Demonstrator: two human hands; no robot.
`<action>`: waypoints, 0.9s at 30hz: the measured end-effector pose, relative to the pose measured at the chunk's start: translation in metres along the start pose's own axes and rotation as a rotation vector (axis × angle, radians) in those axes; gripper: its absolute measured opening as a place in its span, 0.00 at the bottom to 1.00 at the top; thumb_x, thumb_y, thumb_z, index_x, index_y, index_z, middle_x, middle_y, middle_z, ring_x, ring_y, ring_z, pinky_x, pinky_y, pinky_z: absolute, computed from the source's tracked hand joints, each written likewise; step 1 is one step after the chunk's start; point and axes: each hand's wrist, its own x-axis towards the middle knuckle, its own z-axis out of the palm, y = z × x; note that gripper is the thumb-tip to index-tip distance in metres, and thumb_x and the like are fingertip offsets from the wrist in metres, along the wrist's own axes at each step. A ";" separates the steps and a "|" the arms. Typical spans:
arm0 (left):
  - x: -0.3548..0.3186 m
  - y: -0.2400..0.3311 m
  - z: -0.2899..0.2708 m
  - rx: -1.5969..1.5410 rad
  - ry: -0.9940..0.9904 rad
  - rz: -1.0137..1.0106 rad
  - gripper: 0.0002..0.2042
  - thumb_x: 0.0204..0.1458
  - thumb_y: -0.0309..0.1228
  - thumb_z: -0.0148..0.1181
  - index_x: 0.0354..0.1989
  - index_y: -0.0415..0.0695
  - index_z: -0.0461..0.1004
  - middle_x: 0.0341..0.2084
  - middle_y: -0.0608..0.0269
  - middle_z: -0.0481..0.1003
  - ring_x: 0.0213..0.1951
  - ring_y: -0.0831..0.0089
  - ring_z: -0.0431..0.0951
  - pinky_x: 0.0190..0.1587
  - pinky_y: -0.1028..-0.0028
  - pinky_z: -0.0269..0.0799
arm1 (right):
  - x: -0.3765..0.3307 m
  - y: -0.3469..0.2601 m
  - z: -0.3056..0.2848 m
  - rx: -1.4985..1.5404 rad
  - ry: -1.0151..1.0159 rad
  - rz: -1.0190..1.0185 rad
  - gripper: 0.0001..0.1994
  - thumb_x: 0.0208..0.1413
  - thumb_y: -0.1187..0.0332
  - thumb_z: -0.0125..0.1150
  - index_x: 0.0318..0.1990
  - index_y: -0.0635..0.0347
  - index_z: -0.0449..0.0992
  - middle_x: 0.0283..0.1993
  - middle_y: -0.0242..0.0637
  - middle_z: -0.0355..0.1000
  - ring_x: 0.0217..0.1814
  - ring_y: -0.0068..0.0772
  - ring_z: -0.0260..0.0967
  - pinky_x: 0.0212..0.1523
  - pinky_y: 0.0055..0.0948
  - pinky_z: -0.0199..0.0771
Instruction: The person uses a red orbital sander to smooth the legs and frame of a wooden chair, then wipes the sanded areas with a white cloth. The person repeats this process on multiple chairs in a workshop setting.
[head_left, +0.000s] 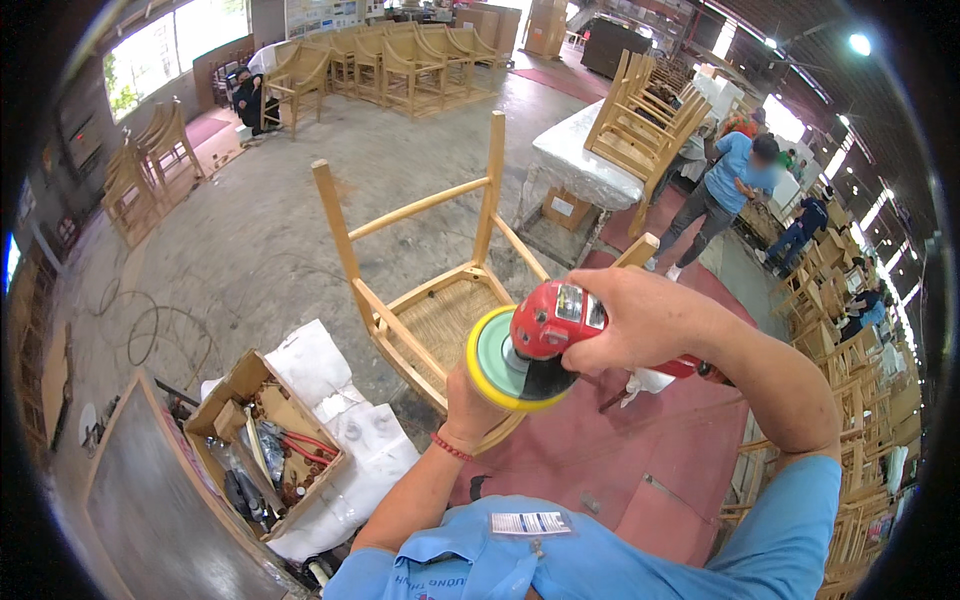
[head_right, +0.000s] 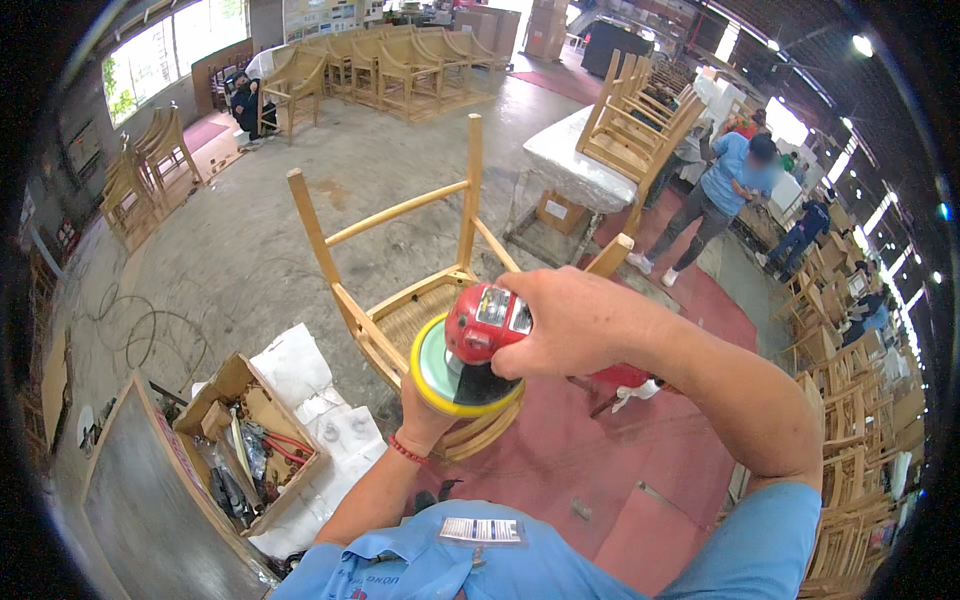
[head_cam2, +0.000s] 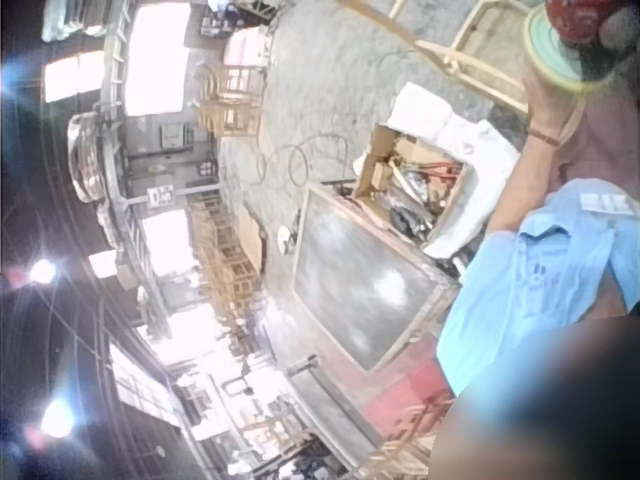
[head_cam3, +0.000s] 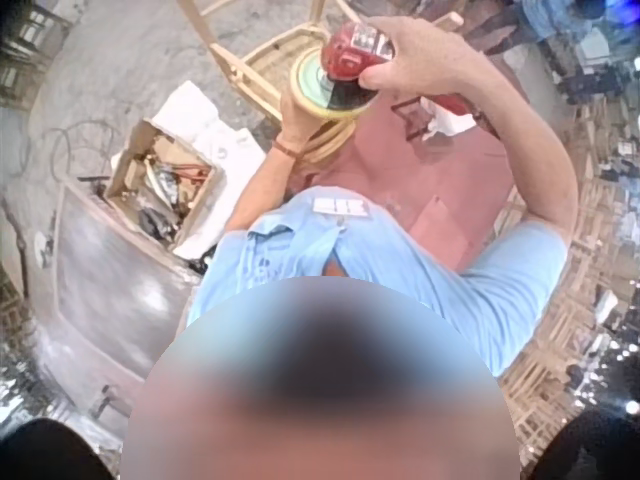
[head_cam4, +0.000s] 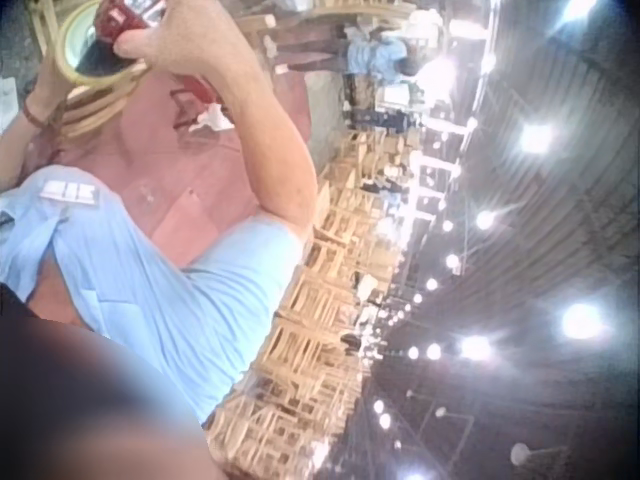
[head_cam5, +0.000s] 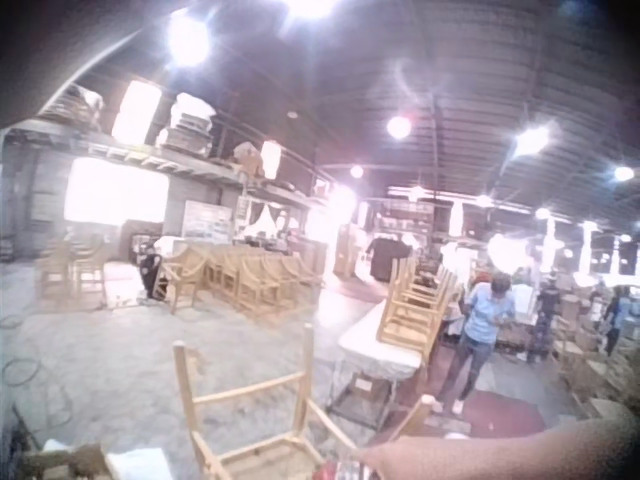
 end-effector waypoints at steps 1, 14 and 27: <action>-0.001 0.001 0.000 0.055 0.081 -0.039 0.28 0.37 0.30 0.76 0.49 0.39 0.70 0.34 0.55 0.77 0.39 0.54 0.80 0.43 0.64 0.75 | 0.002 0.004 0.001 -0.093 0.116 -0.002 0.29 0.40 0.56 0.66 0.50 0.64 0.75 0.39 0.53 0.78 0.43 0.53 0.76 0.48 0.39 0.75; 0.014 0.033 -0.013 -0.138 0.020 -0.352 0.13 0.52 0.39 0.61 0.35 0.41 0.73 0.30 0.65 0.75 0.34 0.77 0.74 0.38 0.75 0.70 | -0.073 0.173 -0.111 0.177 0.587 0.309 0.20 0.42 0.64 0.66 0.44 0.63 0.76 0.28 0.31 0.73 0.27 0.20 0.69 0.30 0.25 0.70; 0.010 0.034 0.023 -0.299 0.380 -0.310 0.20 0.51 0.46 0.60 0.31 0.38 0.69 0.24 0.61 0.71 0.28 0.73 0.71 0.35 0.74 0.68 | 0.020 0.297 -0.152 -0.091 0.161 0.081 0.34 0.35 0.52 0.66 0.48 0.70 0.75 0.39 0.52 0.77 0.41 0.44 0.76 0.46 0.35 0.74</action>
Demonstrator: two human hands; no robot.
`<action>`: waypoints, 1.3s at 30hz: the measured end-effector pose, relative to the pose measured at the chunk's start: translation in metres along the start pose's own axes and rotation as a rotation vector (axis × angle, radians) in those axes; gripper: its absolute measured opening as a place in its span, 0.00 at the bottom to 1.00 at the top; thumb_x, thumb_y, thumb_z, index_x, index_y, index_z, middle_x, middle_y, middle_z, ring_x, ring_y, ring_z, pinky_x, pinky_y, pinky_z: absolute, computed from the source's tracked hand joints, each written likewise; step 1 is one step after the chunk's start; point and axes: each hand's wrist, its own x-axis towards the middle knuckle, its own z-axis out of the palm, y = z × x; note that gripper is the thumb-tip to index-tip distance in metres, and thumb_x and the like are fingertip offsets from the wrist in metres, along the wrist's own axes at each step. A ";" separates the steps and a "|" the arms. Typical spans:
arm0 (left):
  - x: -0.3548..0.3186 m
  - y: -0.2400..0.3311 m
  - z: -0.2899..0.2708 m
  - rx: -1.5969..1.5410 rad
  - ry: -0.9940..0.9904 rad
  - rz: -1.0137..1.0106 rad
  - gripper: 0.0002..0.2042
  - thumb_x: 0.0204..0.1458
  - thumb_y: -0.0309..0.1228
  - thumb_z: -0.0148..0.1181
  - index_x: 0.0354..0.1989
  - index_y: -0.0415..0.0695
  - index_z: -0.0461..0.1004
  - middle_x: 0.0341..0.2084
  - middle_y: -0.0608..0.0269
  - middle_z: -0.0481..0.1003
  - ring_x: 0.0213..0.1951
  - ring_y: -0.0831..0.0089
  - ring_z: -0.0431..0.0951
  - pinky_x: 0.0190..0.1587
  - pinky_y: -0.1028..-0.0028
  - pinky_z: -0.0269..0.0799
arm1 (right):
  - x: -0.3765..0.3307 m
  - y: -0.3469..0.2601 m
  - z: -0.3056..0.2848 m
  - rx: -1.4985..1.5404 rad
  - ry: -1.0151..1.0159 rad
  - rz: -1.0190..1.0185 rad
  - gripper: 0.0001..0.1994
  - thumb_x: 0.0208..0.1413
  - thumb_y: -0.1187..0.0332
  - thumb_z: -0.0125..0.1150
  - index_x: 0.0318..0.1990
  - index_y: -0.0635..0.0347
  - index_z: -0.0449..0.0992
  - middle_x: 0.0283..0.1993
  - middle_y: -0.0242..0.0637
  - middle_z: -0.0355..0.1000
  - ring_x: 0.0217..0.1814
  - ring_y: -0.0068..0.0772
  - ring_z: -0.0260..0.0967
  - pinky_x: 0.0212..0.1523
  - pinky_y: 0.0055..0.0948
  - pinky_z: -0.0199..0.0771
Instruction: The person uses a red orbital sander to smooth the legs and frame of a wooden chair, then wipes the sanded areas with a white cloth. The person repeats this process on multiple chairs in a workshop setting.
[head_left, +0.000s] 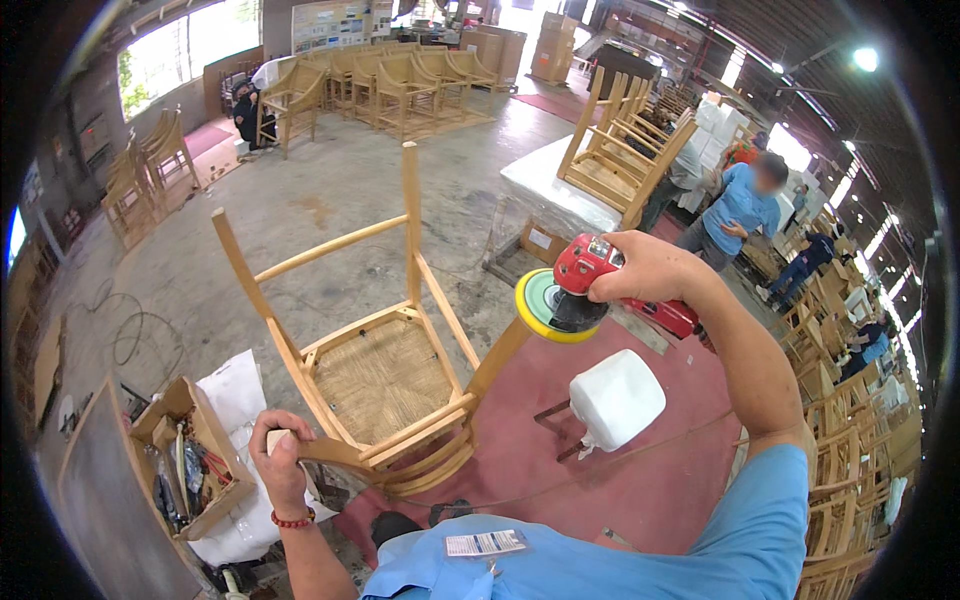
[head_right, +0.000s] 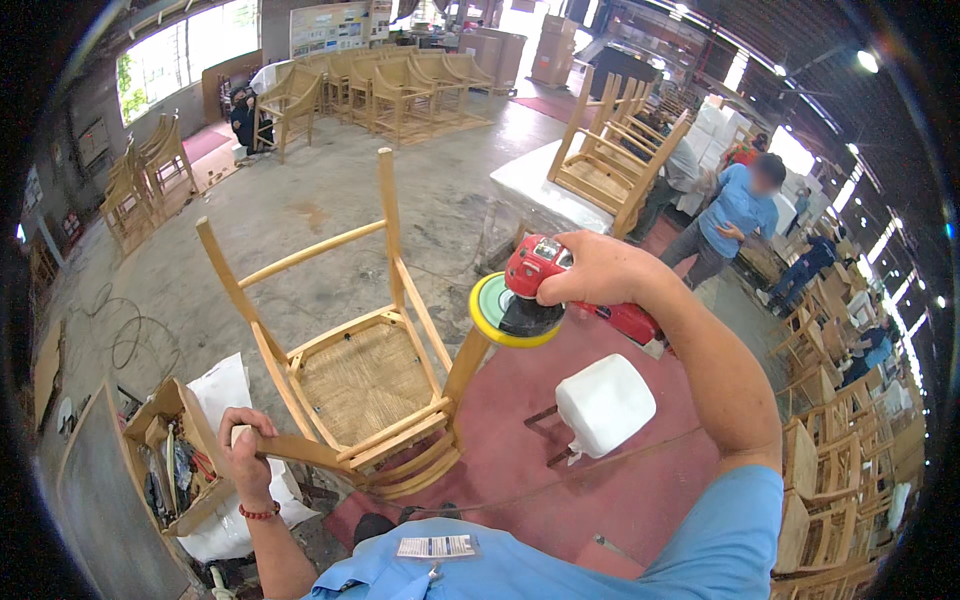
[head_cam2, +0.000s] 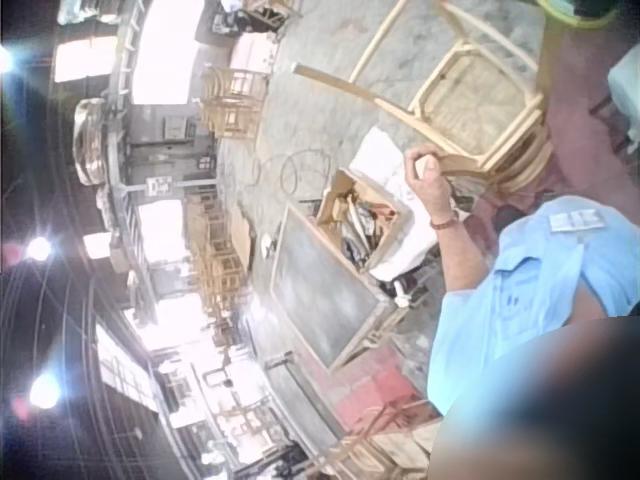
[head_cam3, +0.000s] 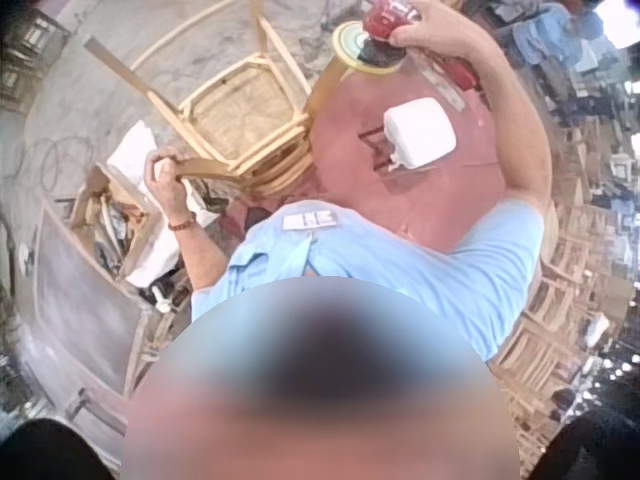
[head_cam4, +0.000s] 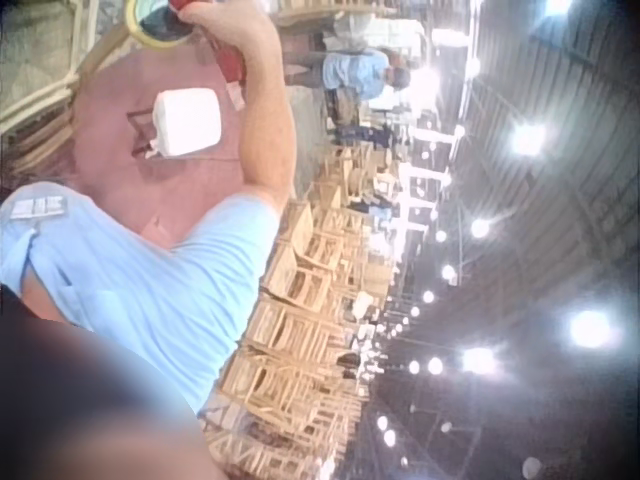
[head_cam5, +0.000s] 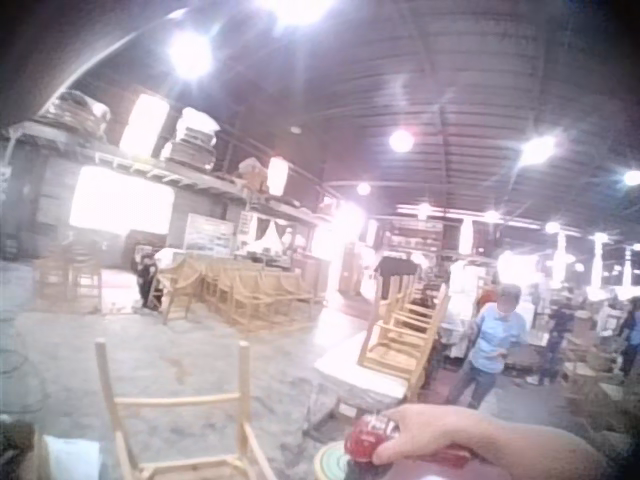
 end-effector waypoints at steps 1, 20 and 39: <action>-0.001 0.000 0.001 0.008 0.016 0.007 0.20 0.51 0.46 0.60 0.32 0.39 0.67 0.24 0.61 0.69 0.28 0.73 0.70 0.35 0.73 0.67 | 0.005 0.003 -0.004 -0.062 0.031 0.037 0.34 0.35 0.52 0.66 0.49 0.70 0.75 0.39 0.53 0.77 0.41 0.44 0.77 0.46 0.35 0.74; -0.001 -0.001 0.001 -0.010 0.030 -0.009 0.22 0.50 0.48 0.62 0.30 0.38 0.68 0.23 0.58 0.71 0.28 0.72 0.72 0.33 0.73 0.68 | 0.060 0.016 -0.027 0.004 0.232 0.215 0.32 0.35 0.55 0.69 0.46 0.70 0.77 0.34 0.46 0.77 0.35 0.38 0.76 0.40 0.33 0.76; -0.003 0.005 0.022 -0.044 0.227 0.030 0.19 0.49 0.44 0.66 0.29 0.40 0.68 0.21 0.56 0.72 0.25 0.65 0.70 0.32 0.66 0.65 | 0.445 -0.095 -0.060 -0.026 0.022 -0.182 0.28 0.32 0.53 0.71 0.38 0.69 0.80 0.32 0.47 0.77 0.28 0.36 0.76 0.29 0.33 0.76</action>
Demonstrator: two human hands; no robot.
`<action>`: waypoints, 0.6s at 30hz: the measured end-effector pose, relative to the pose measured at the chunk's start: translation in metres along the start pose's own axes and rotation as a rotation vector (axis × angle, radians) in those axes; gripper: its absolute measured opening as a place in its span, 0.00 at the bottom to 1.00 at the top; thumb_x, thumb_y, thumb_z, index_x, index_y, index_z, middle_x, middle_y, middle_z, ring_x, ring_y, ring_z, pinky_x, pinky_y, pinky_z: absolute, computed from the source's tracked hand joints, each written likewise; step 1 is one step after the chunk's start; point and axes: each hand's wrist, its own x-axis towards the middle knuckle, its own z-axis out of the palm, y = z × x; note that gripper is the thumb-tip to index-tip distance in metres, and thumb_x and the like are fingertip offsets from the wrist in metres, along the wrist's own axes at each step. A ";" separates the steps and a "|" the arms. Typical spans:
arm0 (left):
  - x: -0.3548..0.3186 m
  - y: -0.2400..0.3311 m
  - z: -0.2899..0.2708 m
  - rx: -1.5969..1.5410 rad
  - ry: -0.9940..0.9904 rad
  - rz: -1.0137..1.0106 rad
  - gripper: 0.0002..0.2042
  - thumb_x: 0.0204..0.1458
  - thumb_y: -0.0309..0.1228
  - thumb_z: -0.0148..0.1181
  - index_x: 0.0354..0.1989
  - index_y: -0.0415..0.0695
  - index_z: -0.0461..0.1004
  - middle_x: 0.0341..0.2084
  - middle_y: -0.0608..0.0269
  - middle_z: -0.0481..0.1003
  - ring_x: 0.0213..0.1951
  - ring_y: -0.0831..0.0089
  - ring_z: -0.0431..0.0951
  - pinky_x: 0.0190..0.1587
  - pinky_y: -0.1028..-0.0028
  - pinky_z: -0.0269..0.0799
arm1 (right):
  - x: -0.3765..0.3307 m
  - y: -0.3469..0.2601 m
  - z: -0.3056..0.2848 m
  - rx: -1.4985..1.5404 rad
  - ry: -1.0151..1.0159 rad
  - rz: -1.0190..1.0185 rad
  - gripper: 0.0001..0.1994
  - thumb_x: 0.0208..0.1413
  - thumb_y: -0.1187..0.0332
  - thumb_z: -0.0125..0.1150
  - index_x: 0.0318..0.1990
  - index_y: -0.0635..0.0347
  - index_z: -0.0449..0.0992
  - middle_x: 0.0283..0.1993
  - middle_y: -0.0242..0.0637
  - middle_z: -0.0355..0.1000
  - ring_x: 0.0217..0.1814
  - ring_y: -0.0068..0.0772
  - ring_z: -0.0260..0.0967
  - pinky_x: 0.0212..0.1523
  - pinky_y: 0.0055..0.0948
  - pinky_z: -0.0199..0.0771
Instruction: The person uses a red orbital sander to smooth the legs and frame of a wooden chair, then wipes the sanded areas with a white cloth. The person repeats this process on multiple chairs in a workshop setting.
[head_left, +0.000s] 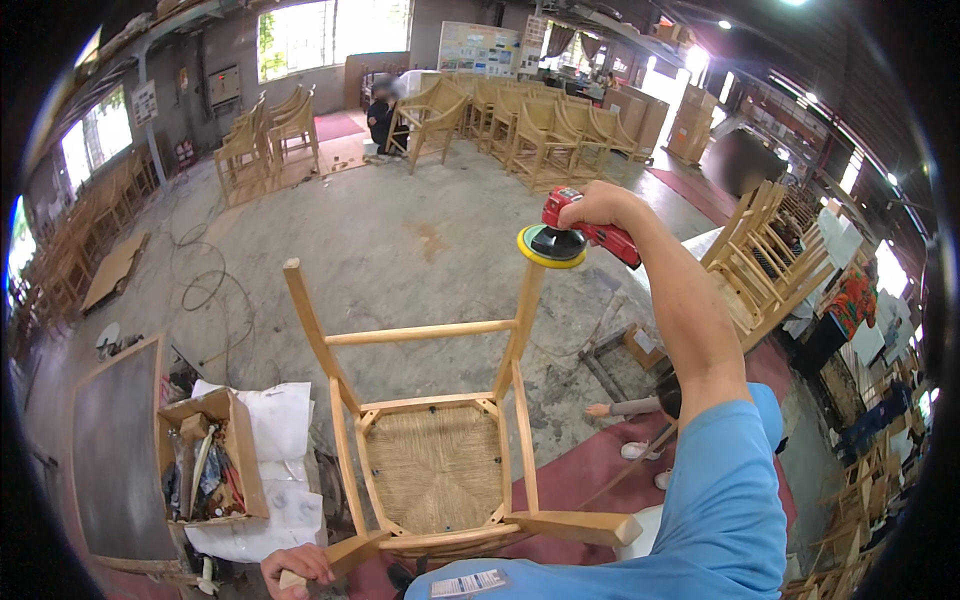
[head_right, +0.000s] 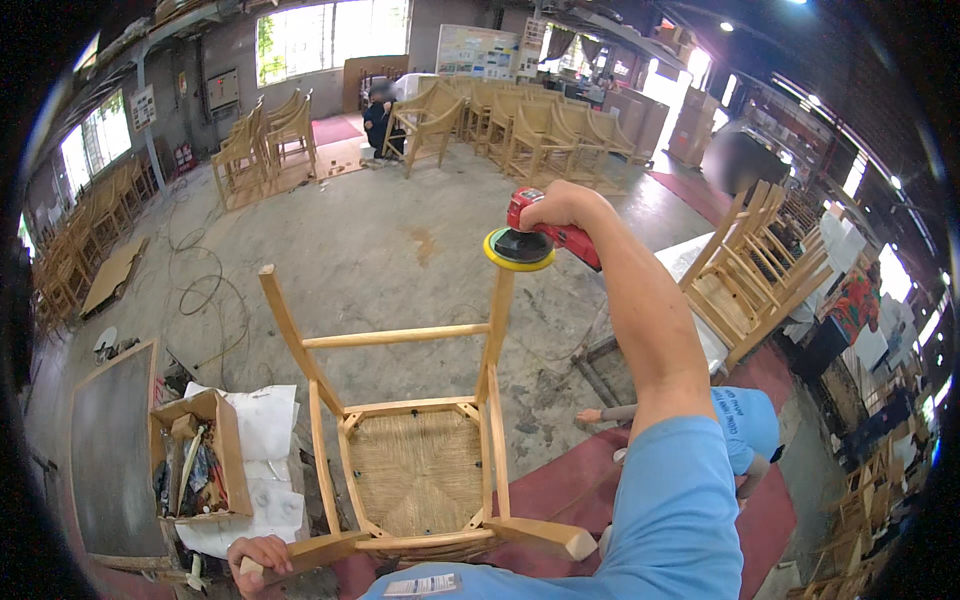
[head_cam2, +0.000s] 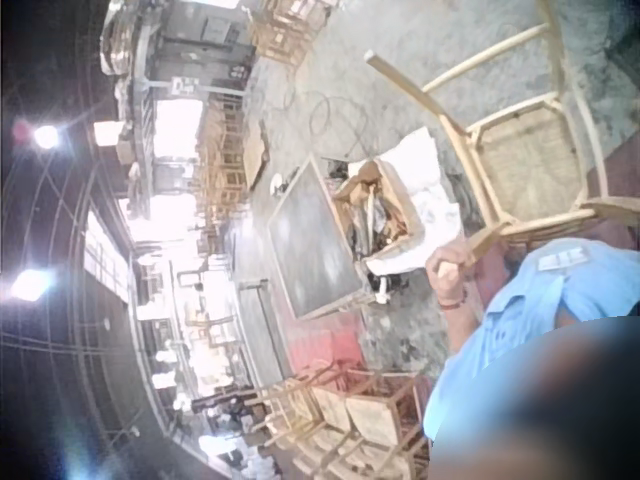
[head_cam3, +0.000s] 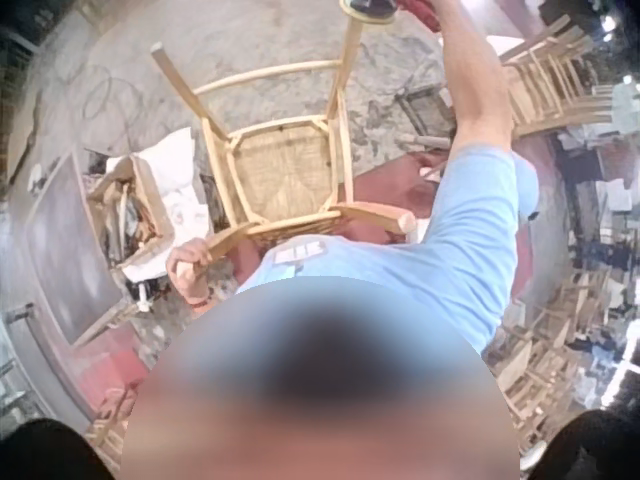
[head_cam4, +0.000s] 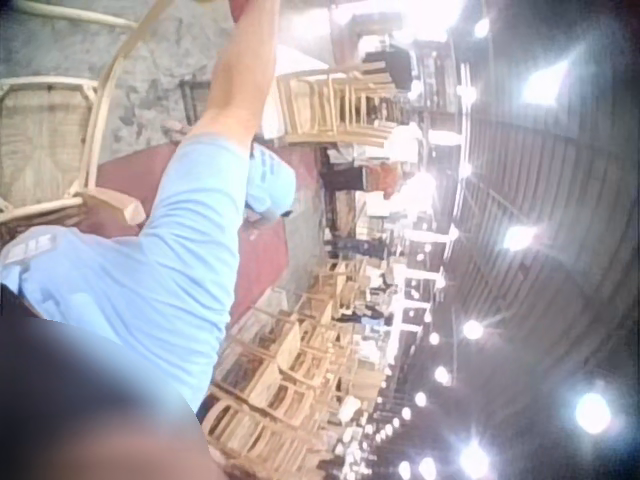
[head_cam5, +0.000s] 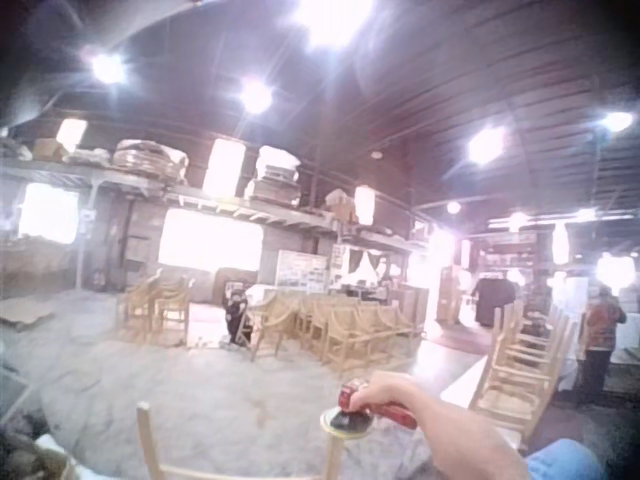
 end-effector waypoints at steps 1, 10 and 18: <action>0.000 -0.001 -0.001 -0.016 0.001 -0.015 0.19 0.50 0.45 0.66 0.29 0.40 0.69 0.21 0.56 0.72 0.25 0.65 0.70 0.31 0.66 0.65 | 0.010 0.000 0.001 -0.035 -0.001 0.016 0.29 0.31 0.51 0.71 0.37 0.69 0.81 0.34 0.49 0.78 0.33 0.39 0.77 0.34 0.34 0.75; 0.002 -0.005 -0.003 0.009 -0.016 0.059 0.18 0.50 0.44 0.64 0.31 0.40 0.70 0.21 0.55 0.73 0.23 0.64 0.70 0.31 0.64 0.65 | 0.021 0.022 -0.023 -0.136 0.120 0.056 0.27 0.30 0.53 0.70 0.36 0.69 0.81 0.36 0.49 0.79 0.36 0.41 0.77 0.38 0.34 0.75; 0.000 -0.010 -0.011 0.022 -0.036 0.047 0.15 0.51 0.44 0.60 0.31 0.46 0.67 0.20 0.64 0.73 0.21 0.73 0.71 0.33 0.71 0.60 | 0.022 0.017 -0.001 -0.251 0.141 0.002 0.24 0.32 0.48 0.72 0.27 0.62 0.81 0.27 0.41 0.76 0.26 0.32 0.72 0.29 0.31 0.72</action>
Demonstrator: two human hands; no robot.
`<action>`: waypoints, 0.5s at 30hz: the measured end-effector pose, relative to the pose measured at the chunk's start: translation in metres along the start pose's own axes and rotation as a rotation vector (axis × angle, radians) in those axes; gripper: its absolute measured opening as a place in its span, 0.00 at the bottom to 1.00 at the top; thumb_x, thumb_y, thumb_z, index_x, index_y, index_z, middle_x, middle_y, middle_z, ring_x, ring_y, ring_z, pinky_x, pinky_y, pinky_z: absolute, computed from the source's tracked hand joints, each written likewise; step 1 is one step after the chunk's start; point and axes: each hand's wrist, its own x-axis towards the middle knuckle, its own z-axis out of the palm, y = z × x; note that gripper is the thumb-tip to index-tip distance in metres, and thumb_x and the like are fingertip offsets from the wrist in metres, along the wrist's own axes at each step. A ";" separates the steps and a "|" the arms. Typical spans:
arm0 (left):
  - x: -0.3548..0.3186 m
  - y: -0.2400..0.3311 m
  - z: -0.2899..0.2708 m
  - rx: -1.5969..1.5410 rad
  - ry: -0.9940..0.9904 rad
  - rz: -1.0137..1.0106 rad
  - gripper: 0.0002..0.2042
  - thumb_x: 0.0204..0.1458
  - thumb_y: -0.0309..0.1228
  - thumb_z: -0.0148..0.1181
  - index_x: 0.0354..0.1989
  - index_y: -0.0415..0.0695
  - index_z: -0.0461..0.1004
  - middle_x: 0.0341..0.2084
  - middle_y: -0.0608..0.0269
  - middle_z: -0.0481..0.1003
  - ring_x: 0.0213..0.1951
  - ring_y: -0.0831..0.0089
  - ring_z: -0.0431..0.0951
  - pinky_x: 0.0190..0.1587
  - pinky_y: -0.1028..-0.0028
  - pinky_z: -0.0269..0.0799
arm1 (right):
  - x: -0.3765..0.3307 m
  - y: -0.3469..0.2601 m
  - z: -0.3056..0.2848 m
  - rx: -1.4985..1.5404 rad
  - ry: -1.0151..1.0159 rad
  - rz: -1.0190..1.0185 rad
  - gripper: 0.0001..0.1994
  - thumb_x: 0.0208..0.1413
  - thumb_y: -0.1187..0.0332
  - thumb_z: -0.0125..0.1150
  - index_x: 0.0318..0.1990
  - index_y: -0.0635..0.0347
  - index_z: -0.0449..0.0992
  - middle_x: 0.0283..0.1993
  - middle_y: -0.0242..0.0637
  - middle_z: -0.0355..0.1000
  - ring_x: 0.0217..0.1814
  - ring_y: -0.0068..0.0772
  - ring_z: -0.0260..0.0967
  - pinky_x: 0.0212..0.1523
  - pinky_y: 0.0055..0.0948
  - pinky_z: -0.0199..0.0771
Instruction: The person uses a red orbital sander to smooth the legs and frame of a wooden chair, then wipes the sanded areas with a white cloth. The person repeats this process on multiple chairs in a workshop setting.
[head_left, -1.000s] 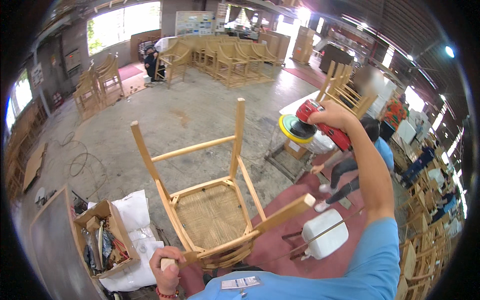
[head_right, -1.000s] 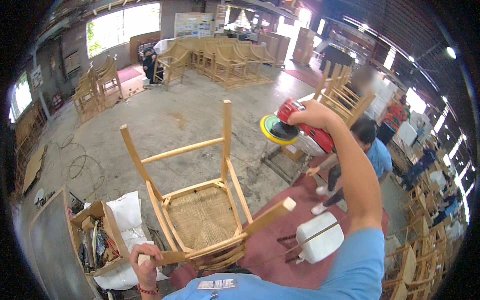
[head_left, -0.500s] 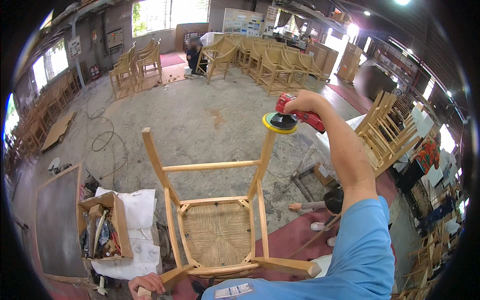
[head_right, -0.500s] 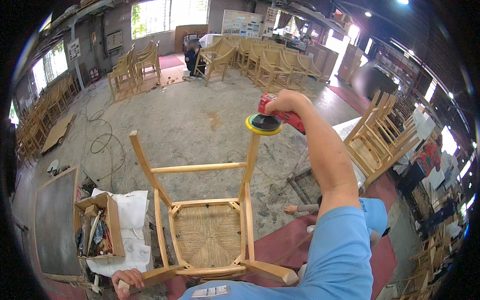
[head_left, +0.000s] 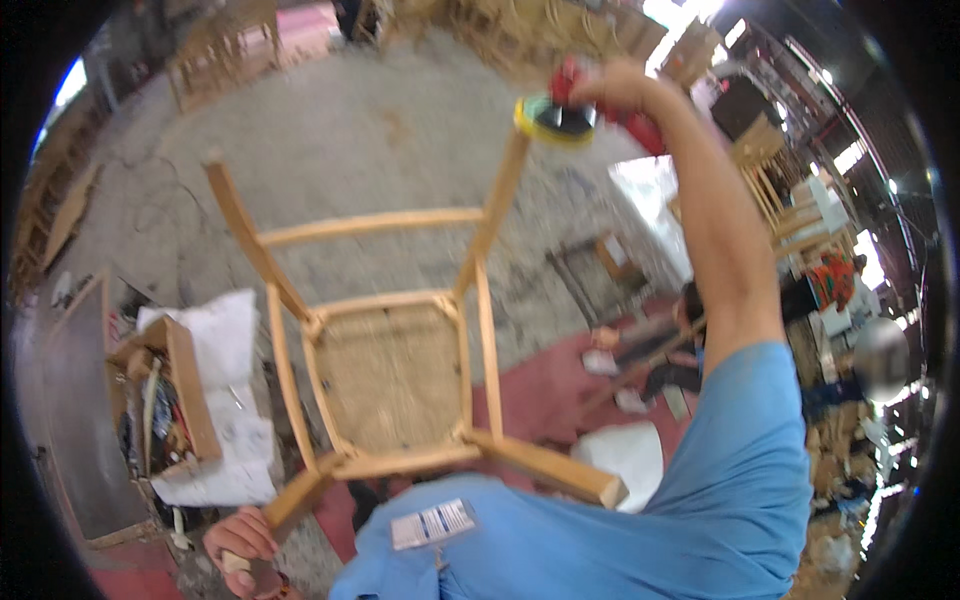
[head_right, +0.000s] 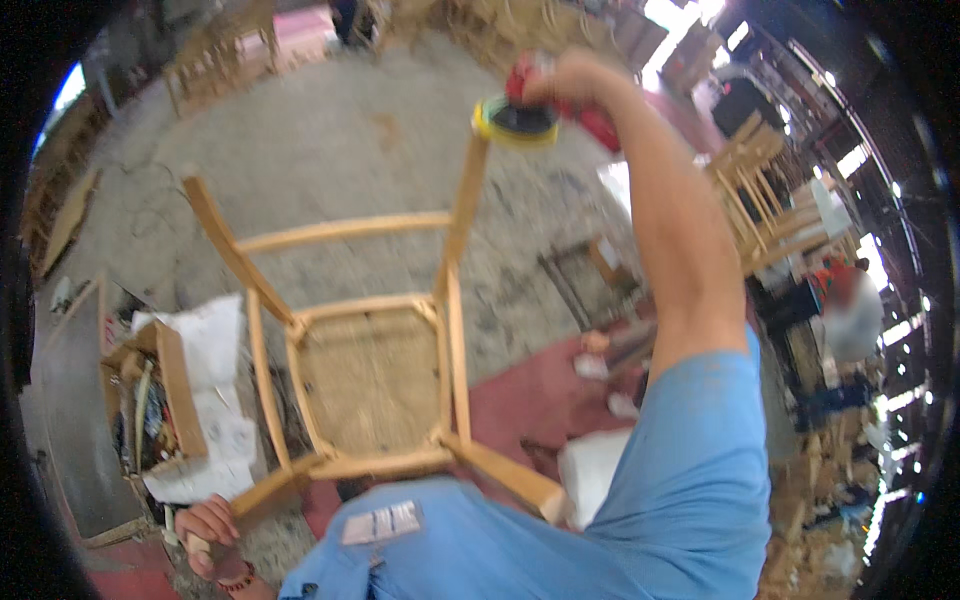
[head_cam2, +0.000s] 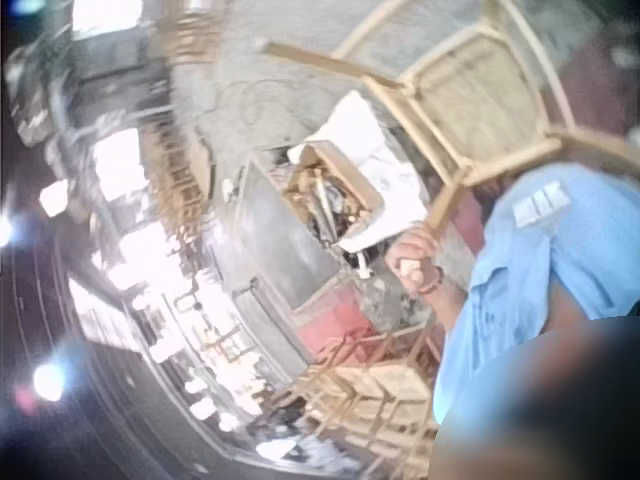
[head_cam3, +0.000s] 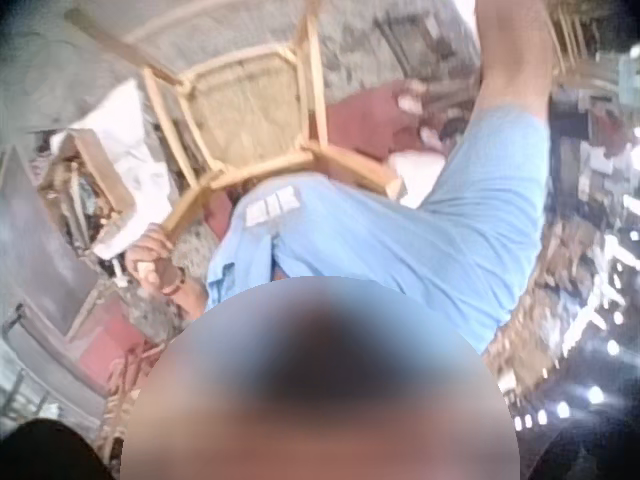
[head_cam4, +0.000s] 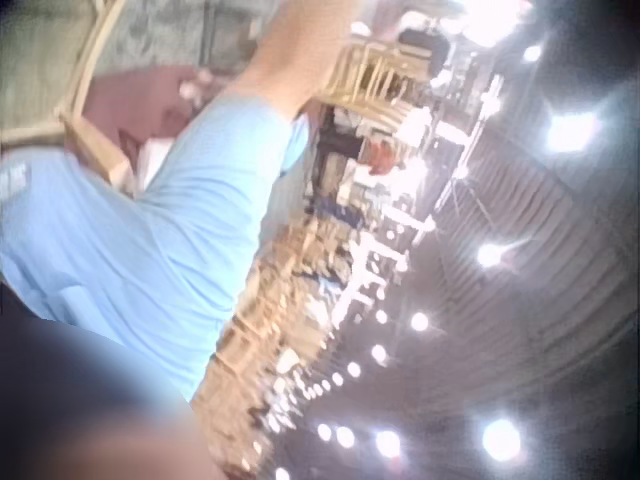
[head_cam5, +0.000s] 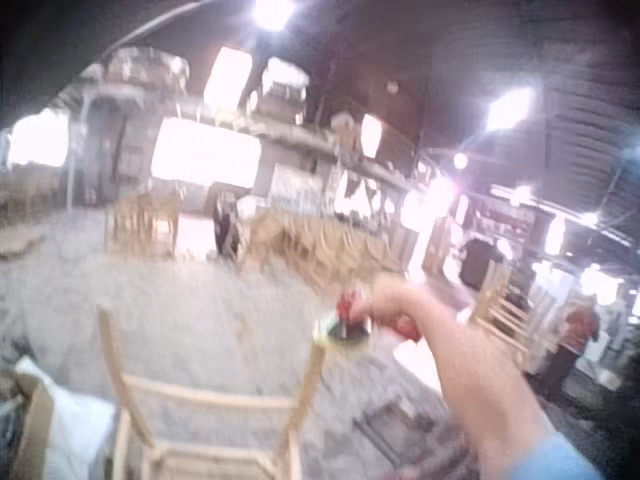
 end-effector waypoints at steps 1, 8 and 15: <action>0.001 0.000 -0.006 0.027 -0.011 -0.017 0.15 0.51 0.45 0.61 0.30 0.46 0.67 0.20 0.64 0.73 0.21 0.73 0.70 0.34 0.71 0.60 | -0.005 0.002 -0.002 0.069 0.009 -0.049 0.25 0.35 0.46 0.72 0.27 0.64 0.79 0.20 0.39 0.73 0.19 0.31 0.71 0.23 0.30 0.73; 0.006 -0.001 -0.017 0.004 -0.073 -0.030 0.16 0.47 0.46 0.64 0.29 0.47 0.69 0.17 0.66 0.73 0.20 0.74 0.71 0.34 0.71 0.61 | -0.038 -0.013 -0.022 0.479 -0.020 0.003 0.12 0.42 0.65 0.66 0.34 0.63 0.79 0.31 0.39 0.74 0.32 0.31 0.72 0.35 0.30 0.75; 0.007 -0.003 -0.015 -0.121 -0.102 0.012 0.17 0.39 0.39 0.68 0.28 0.37 0.76 0.23 0.53 0.79 0.24 0.59 0.78 0.32 0.63 0.70 | -0.036 -0.131 -0.027 0.443 -0.048 -0.267 0.23 0.44 0.56 0.70 0.45 0.60 0.77 0.26 0.34 0.73 0.22 0.23 0.71 0.20 0.25 0.73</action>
